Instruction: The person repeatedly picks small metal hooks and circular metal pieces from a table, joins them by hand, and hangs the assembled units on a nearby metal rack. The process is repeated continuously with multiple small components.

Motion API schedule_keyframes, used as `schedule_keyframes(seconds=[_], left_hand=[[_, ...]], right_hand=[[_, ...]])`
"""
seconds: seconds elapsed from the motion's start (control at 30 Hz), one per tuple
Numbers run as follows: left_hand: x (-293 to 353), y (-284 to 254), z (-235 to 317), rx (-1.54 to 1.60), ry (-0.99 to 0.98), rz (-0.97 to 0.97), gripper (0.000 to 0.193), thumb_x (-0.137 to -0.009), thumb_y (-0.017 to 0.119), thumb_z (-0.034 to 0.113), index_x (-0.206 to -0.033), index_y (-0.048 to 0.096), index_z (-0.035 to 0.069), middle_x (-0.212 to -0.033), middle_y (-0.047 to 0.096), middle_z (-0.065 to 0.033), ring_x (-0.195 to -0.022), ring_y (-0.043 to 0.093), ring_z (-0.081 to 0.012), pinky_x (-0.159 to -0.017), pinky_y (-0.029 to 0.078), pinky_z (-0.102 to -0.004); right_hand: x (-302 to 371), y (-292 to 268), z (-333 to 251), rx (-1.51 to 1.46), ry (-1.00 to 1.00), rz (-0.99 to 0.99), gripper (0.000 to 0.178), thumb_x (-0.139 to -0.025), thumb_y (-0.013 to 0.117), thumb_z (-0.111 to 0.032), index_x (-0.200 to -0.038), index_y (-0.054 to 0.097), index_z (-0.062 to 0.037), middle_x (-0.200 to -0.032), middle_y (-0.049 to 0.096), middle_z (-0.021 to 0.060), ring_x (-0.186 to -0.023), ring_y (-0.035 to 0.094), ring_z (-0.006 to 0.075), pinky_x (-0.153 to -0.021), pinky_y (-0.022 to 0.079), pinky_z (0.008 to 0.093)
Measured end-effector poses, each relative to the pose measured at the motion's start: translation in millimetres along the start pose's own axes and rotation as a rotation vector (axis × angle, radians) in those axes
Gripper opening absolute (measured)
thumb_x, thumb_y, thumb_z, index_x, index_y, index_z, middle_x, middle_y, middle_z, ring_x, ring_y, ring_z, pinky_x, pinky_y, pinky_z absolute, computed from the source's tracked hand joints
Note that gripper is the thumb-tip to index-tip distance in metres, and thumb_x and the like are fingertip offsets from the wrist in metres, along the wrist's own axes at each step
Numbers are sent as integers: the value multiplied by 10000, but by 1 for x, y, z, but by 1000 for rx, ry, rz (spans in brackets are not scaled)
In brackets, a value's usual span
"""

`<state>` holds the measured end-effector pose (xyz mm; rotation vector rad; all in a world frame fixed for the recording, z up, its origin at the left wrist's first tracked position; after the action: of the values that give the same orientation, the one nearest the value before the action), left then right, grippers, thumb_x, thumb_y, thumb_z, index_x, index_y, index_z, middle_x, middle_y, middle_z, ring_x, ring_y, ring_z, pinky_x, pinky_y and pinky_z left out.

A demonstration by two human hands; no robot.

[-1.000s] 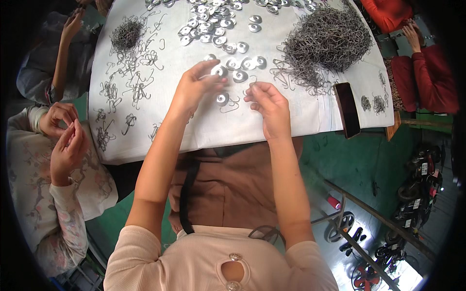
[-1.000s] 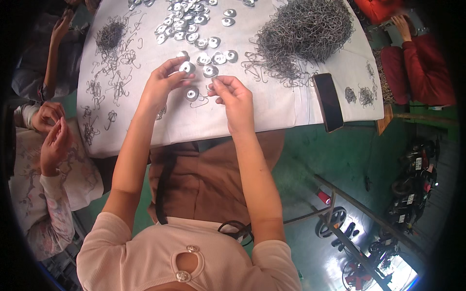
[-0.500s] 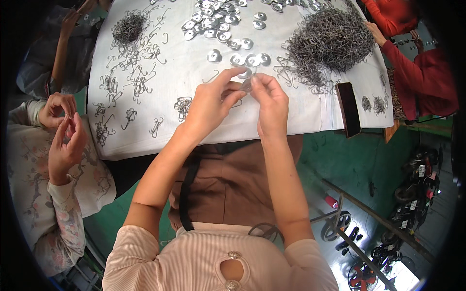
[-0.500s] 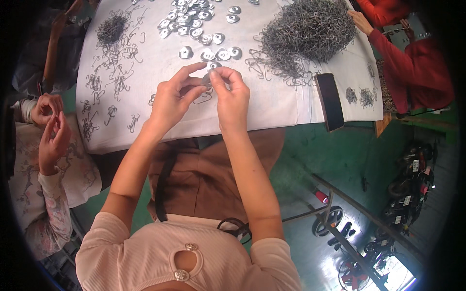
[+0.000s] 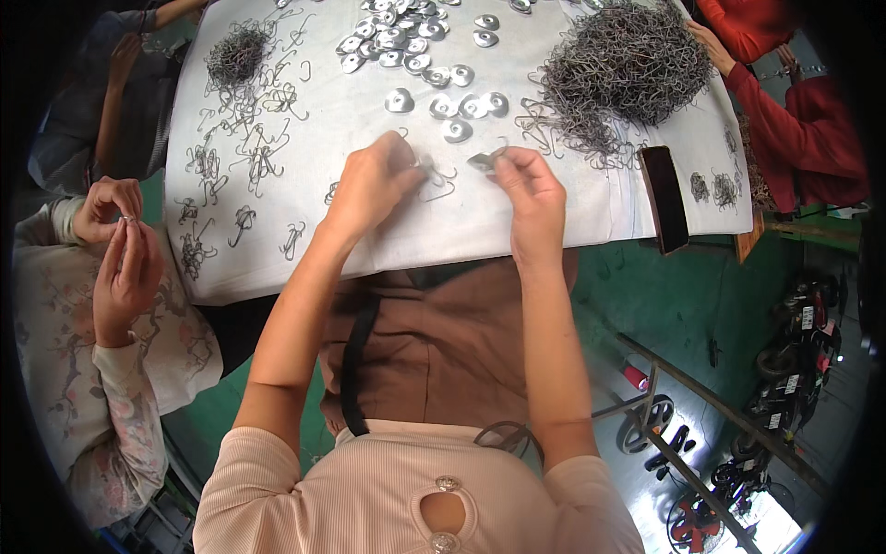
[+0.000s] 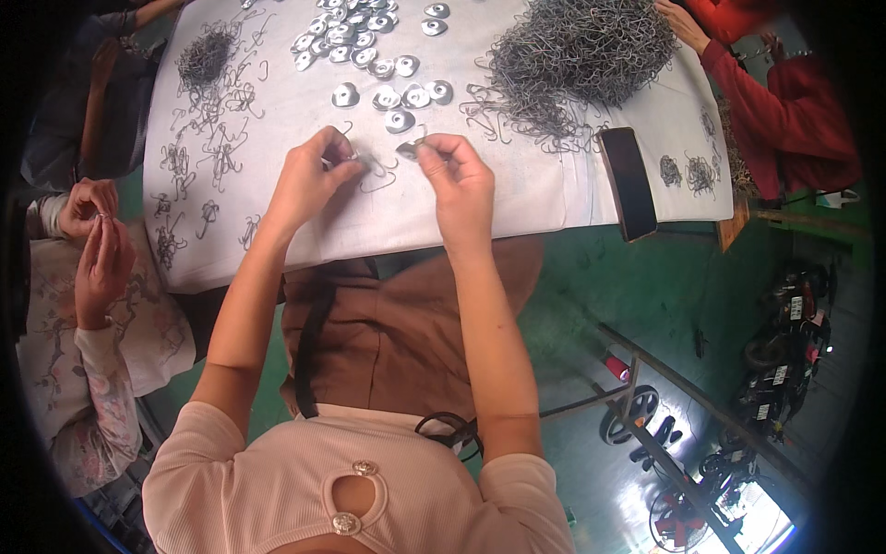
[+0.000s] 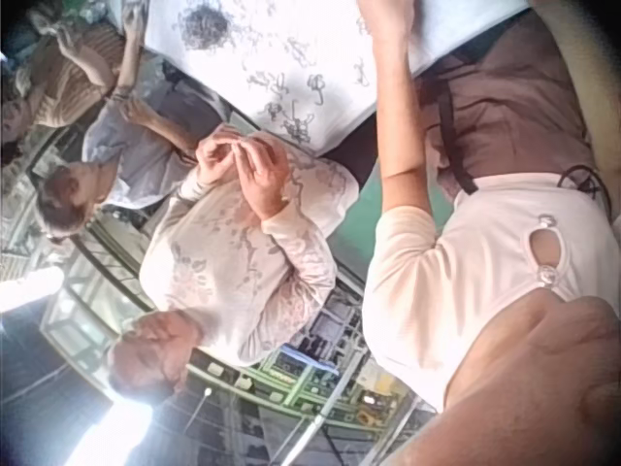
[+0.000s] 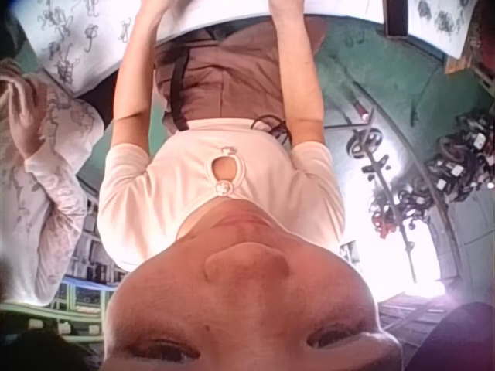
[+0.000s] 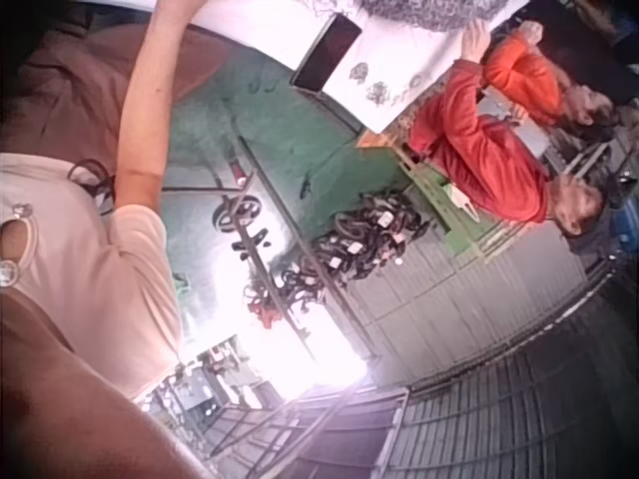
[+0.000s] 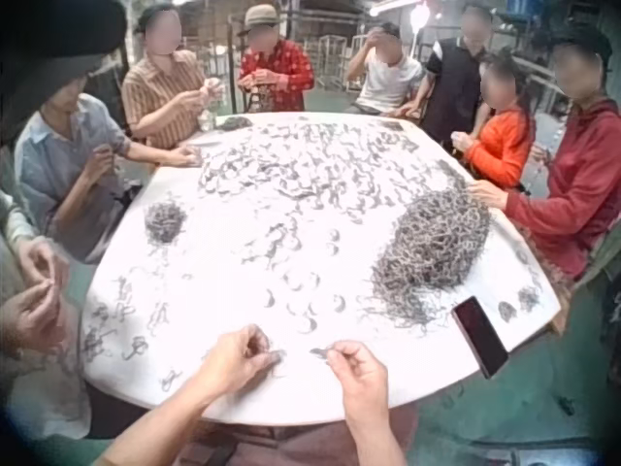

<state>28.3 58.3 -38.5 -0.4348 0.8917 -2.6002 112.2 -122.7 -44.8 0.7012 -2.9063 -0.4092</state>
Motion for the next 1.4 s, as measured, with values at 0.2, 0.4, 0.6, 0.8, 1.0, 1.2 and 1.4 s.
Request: schedule_keyframes(seconds=[0.2,0.4,0.6,0.8,1.0,1.2,1.4], left_hand=[[-5,-8,-3,902,-150,23,323,-815,702,115,-1121,621,52,-894,667,-31,-731,582,-108,-696,450,-244],[-1,-10,-6,893,-177,69,197,-861,685,142,-1037,636,68,-848,658,4,-748,563,-58,-652,394,-187],[16,-12,12,815,-1,230,141,-866,668,119,-967,660,22,-854,692,-45,-813,622,-102,-701,451,-238],[21,-6,15,887,130,324,111,-863,654,49,-963,658,2,-898,691,-59,-859,639,-125,-756,500,-257],[19,-23,1,781,190,491,139,-836,681,48,-976,675,38,-911,690,-24,-843,624,-100,-723,480,-224],[21,-53,-11,834,116,559,176,-841,688,75,-998,662,1,-913,683,-58,-788,601,-77,-712,459,-211],[30,-57,-21,820,81,513,209,-858,673,84,-1046,646,-1,-909,681,-65,-784,621,-92,-692,484,-223]], right_hand=[[8,22,5,96,56,-96,138,-894,652,-125,-952,637,0,-847,635,5,-767,542,60,-704,438,212],[9,41,5,188,44,-137,145,-900,641,-132,-948,637,6,-824,656,32,-747,574,82,-678,458,232],[8,54,11,209,19,-130,154,-889,649,-126,-942,644,18,-814,673,62,-739,603,103,-662,473,248],[5,61,7,318,75,-107,167,-873,658,-129,-947,654,20,-801,680,83,-749,614,125,-673,481,271],[-15,55,7,651,-215,-127,164,-835,668,-120,-978,657,-40,-895,657,98,-799,635,215,-696,490,339],[-53,56,-3,1308,-335,-550,103,-814,658,-131,-893,628,-73,-931,603,121,-868,608,307,-736,482,401],[-61,67,14,1535,-487,-696,127,-837,651,-137,-827,584,-30,-927,606,140,-846,621,296,-700,491,412]])
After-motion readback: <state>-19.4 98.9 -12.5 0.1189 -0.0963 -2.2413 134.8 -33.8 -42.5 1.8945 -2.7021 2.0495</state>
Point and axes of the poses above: each hand's wrist, its own x-axis away from the middle knuckle, its own y-axis out of the palm, z = x × y, the point moved 2 cm from there along -x, towards the middle knuckle
